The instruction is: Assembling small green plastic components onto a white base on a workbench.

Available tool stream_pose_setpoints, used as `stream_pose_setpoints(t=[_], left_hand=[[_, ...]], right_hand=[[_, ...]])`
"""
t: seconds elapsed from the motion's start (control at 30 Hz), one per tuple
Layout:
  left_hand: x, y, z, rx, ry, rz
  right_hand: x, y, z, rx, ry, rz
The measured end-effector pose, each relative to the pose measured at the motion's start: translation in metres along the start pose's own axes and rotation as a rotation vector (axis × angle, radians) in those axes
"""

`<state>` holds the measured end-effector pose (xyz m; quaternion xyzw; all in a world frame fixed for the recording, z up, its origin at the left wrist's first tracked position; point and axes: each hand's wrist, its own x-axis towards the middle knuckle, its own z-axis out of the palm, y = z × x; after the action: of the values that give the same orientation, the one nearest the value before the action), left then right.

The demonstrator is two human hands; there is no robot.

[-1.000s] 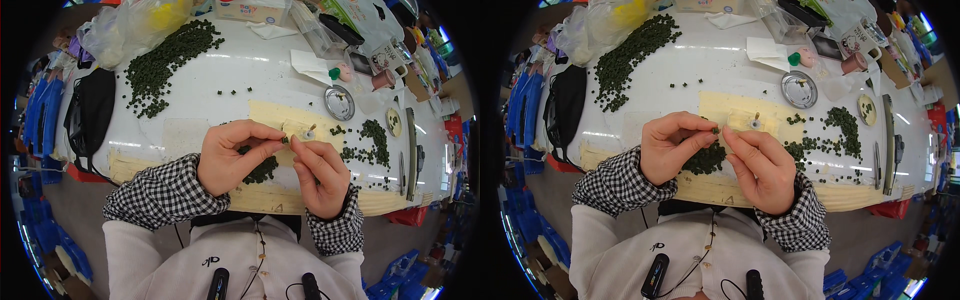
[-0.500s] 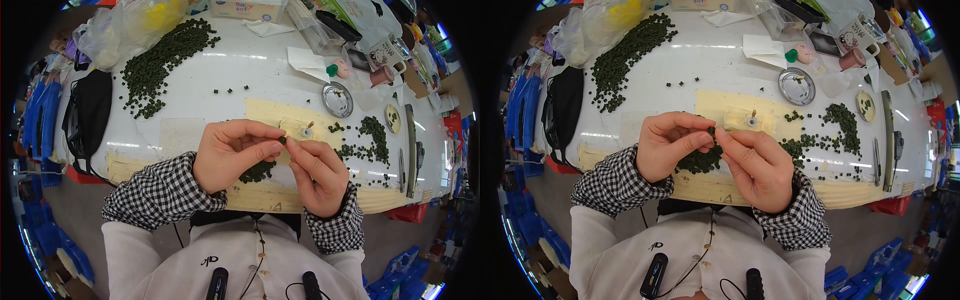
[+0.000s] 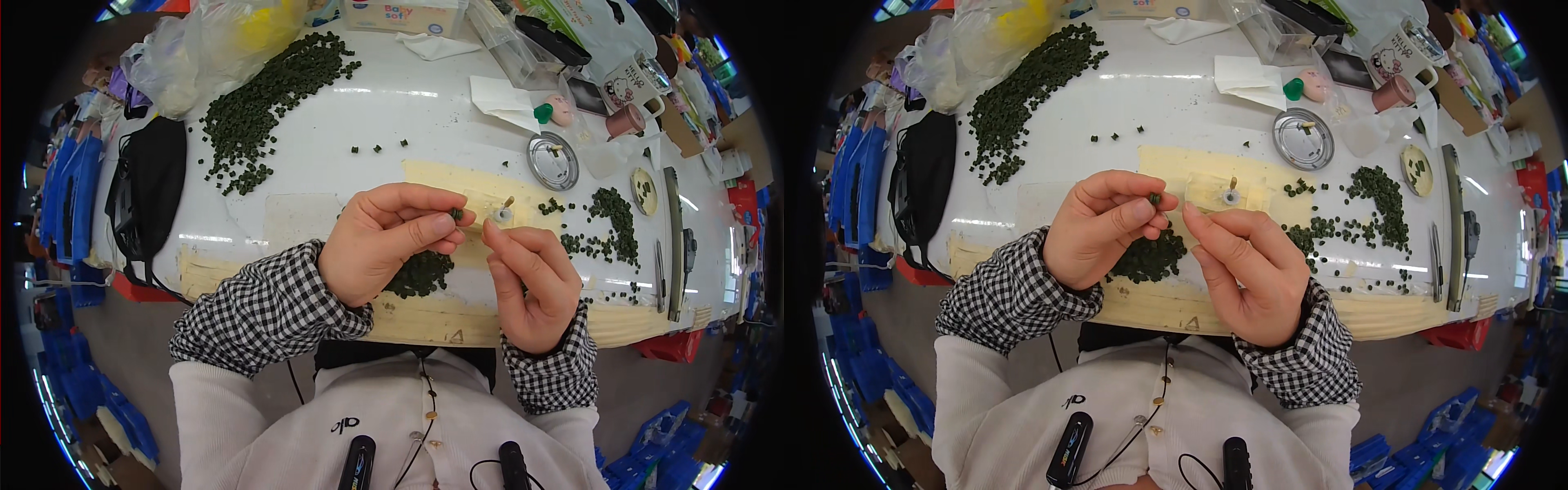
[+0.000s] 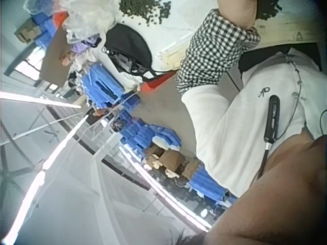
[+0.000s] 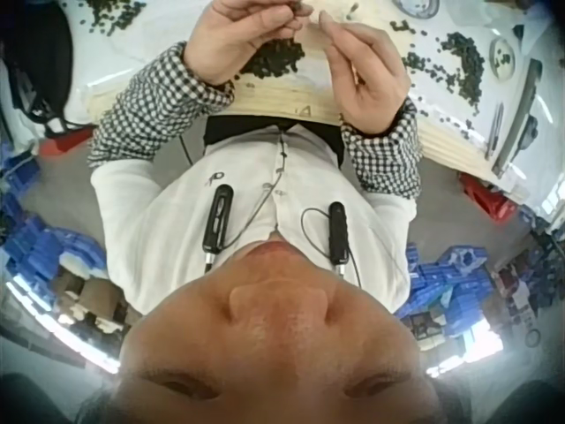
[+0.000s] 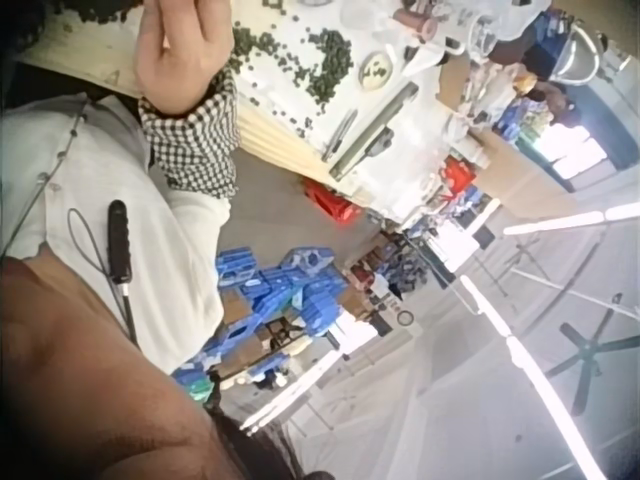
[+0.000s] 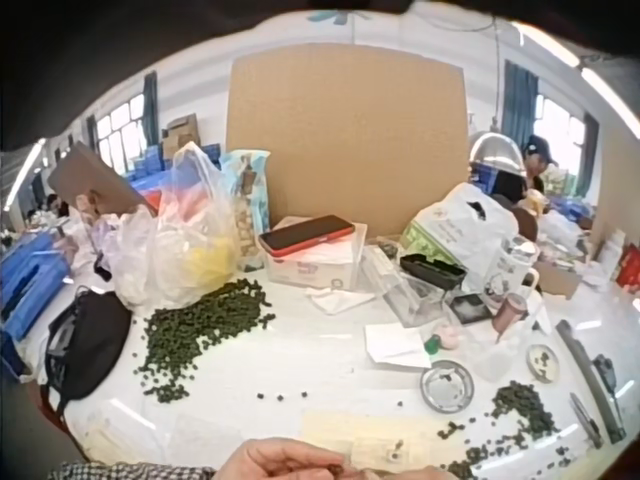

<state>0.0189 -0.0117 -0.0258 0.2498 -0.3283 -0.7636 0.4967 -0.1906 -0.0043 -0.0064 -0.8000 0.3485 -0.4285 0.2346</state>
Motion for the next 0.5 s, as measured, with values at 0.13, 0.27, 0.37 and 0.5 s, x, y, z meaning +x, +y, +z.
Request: stream_pose_setpoints(t=[0.13,0.27,0.37,0.5], left_hand=[[-0.0002,-0.0008,-0.0001,-0.018,-0.014,0.022],[-0.0008,0.0001,0.0006,0.011,-0.025,0.046],[-0.0008,-0.0002,0.0005,0.025,-0.027,0.051],[-0.0010,0.0006,0.0016,0.045,-0.021,0.049]], right_hand=[[0.0001,-0.0006,0.0007,0.003,0.004,0.005],[0.0003,-0.0017,0.0002,0.000,-0.004,0.012],[-0.0003,-0.0009,0.0006,-0.001,-0.002,0.009],[-0.0009,-0.0013,0.0006,0.004,-0.010,0.025]])
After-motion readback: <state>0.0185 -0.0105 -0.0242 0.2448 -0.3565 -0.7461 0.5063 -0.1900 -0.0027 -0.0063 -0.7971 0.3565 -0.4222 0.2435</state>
